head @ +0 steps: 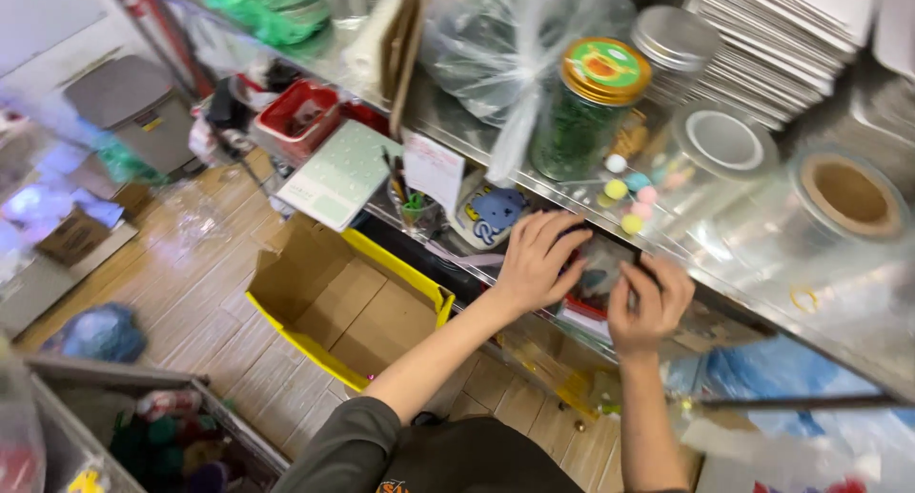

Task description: Sorting and bagging small toy figurines used as cake decorations.

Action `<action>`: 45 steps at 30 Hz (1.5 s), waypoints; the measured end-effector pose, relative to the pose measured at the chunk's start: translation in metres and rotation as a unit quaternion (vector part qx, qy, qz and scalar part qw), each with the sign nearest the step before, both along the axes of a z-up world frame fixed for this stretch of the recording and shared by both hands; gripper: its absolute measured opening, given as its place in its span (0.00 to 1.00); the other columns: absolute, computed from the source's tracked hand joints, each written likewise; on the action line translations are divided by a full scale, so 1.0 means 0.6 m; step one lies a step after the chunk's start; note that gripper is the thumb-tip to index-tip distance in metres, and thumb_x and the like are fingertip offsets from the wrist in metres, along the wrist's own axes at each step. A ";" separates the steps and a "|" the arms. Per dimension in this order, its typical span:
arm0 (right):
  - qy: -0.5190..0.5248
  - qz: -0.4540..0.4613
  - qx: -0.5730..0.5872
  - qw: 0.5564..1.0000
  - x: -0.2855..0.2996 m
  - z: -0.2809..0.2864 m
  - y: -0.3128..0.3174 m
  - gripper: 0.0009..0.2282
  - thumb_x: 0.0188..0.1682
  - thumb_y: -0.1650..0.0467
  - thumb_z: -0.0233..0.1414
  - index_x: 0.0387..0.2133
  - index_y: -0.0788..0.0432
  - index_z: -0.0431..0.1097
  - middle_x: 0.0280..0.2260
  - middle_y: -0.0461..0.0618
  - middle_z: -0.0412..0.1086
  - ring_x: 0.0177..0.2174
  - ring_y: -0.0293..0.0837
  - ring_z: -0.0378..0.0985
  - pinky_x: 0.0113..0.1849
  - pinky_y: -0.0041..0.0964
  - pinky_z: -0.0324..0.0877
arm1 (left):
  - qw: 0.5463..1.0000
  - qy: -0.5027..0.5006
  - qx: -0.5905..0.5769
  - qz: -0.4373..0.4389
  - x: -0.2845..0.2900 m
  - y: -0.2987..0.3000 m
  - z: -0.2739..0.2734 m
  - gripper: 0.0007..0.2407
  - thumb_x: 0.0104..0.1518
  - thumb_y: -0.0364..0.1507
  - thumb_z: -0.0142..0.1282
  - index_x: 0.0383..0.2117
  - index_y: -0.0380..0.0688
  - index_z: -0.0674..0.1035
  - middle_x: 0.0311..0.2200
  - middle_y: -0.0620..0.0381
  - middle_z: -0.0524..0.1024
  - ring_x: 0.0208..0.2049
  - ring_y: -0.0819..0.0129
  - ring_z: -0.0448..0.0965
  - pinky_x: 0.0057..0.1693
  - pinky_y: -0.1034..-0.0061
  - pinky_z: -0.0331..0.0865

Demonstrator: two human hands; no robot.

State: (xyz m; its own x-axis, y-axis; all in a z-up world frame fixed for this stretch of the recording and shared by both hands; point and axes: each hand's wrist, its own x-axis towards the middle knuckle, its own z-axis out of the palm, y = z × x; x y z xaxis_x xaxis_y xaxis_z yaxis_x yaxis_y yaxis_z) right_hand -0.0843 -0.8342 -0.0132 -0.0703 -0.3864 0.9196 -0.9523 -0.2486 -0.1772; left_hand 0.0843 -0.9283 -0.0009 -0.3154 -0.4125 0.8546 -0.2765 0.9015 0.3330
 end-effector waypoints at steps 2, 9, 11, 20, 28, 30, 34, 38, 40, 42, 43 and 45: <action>-0.012 0.053 0.000 0.999 0.020 -0.051 -0.017 0.08 0.46 0.78 0.58 0.39 0.60 0.75 0.46 0.56 0.71 0.49 0.57 0.71 0.53 0.51 0.67 | 0.999 0.009 0.012 0.030 0.039 0.012 -0.014 0.16 0.57 0.31 0.61 0.52 0.45 0.75 0.58 0.52 0.71 0.62 0.55 0.68 0.68 0.56 0.58; -0.062 0.364 0.171 0.914 0.277 -0.097 -0.070 0.06 0.49 0.78 0.58 0.39 0.61 0.75 0.44 0.55 0.72 0.45 0.54 0.75 0.49 0.45 0.70 | 0.957 0.036 0.116 0.263 0.297 0.079 -0.132 0.20 0.57 0.30 0.62 0.55 0.41 0.72 0.58 0.48 0.70 0.61 0.49 0.68 0.67 0.55 0.59; -0.053 0.449 0.212 0.866 0.365 -0.119 -0.069 0.07 0.48 0.78 0.57 0.39 0.61 0.75 0.44 0.54 0.73 0.45 0.53 0.75 0.49 0.44 0.70 | 0.917 0.046 0.127 0.374 0.396 0.136 -0.155 0.21 0.57 0.30 0.62 0.56 0.41 0.71 0.58 0.48 0.70 0.61 0.49 0.68 0.67 0.55 0.59; 0.035 0.744 0.344 0.571 0.688 -0.219 0.051 0.06 0.47 0.76 0.57 0.38 0.61 0.76 0.44 0.53 0.74 0.45 0.50 0.78 0.48 0.42 0.71 | 0.616 0.132 0.121 0.767 0.608 0.548 -0.197 0.21 0.56 0.27 0.62 0.56 0.37 0.70 0.57 0.45 0.70 0.60 0.47 0.68 0.65 0.57 0.59; 0.154 0.877 0.312 0.331 0.912 -0.171 0.315 0.08 0.47 0.75 0.58 0.39 0.59 0.76 0.45 0.51 0.74 0.46 0.51 0.77 0.47 0.41 0.72 | 0.367 0.163 0.113 0.909 0.537 0.859 -0.178 0.21 0.55 0.26 0.61 0.55 0.37 0.72 0.58 0.45 0.71 0.60 0.47 0.68 0.64 0.57 0.60; 0.132 0.888 0.311 0.312 0.947 -0.160 0.383 0.08 0.46 0.75 0.58 0.39 0.59 0.76 0.45 0.52 0.74 0.47 0.52 0.76 0.48 0.42 0.71 | 0.327 0.144 0.146 0.922 0.530 0.905 -0.185 0.21 0.55 0.28 0.63 0.55 0.38 0.72 0.57 0.45 0.71 0.60 0.47 0.68 0.64 0.57 0.60; 0.127 0.906 0.319 0.247 0.979 -0.162 0.484 0.09 0.46 0.76 0.58 0.40 0.60 0.75 0.46 0.53 0.73 0.46 0.52 0.76 0.48 0.42 0.71 | 0.287 0.139 0.174 0.932 0.529 0.974 -0.206 0.23 0.51 0.27 0.63 0.54 0.35 0.72 0.57 0.40 0.69 0.59 0.43 0.66 0.62 0.55 0.59; 0.204 0.921 0.287 0.165 1.009 -0.157 0.534 0.10 0.42 0.74 0.61 0.38 0.59 0.76 0.47 0.53 0.72 0.45 0.53 0.74 0.46 0.43 0.70 | 0.238 0.155 0.136 0.949 0.505 1.025 -0.210 0.18 0.57 0.27 0.61 0.53 0.41 0.74 0.57 0.48 0.72 0.60 0.49 0.71 0.65 0.59 0.62; 0.234 0.926 0.270 0.124 1.028 -0.175 0.547 0.11 0.40 0.73 0.62 0.38 0.59 0.76 0.48 0.53 0.72 0.45 0.54 0.73 0.45 0.44 0.69 | 0.176 0.147 0.132 0.964 0.486 1.046 -0.214 0.17 0.56 0.27 0.61 0.52 0.42 0.74 0.56 0.49 0.73 0.59 0.50 0.71 0.65 0.59 0.62; 0.281 0.933 0.212 0.080 1.050 -0.209 0.559 0.11 0.41 0.71 0.63 0.38 0.56 0.76 0.46 0.48 0.73 0.47 0.51 0.75 0.49 0.45 0.70 | 0.090 0.192 0.142 0.967 0.467 1.065 -0.222 0.17 0.55 0.29 0.64 0.49 0.43 0.75 0.55 0.49 0.74 0.56 0.52 0.72 0.63 0.59 0.63; 0.286 0.934 0.205 0.055 1.051 -0.199 0.574 0.11 0.41 0.71 0.63 0.38 0.56 0.76 0.46 0.48 0.73 0.47 0.51 0.75 0.49 0.45 0.70 | 0.064 0.195 0.138 0.969 0.468 1.064 -0.205 0.17 0.55 0.29 0.64 0.49 0.43 0.75 0.55 0.49 0.74 0.56 0.52 0.72 0.63 0.59 0.63; 0.315 0.928 0.196 -0.034 1.050 -0.182 0.591 0.17 0.40 0.70 0.64 0.44 0.58 0.74 0.49 0.52 0.71 0.48 0.56 0.73 0.48 0.46 0.69 | 0.007 0.146 0.158 0.976 0.470 1.053 -0.174 0.37 0.35 0.41 0.70 0.56 0.35 0.73 0.57 0.28 0.64 0.57 0.35 0.64 0.58 0.51 0.58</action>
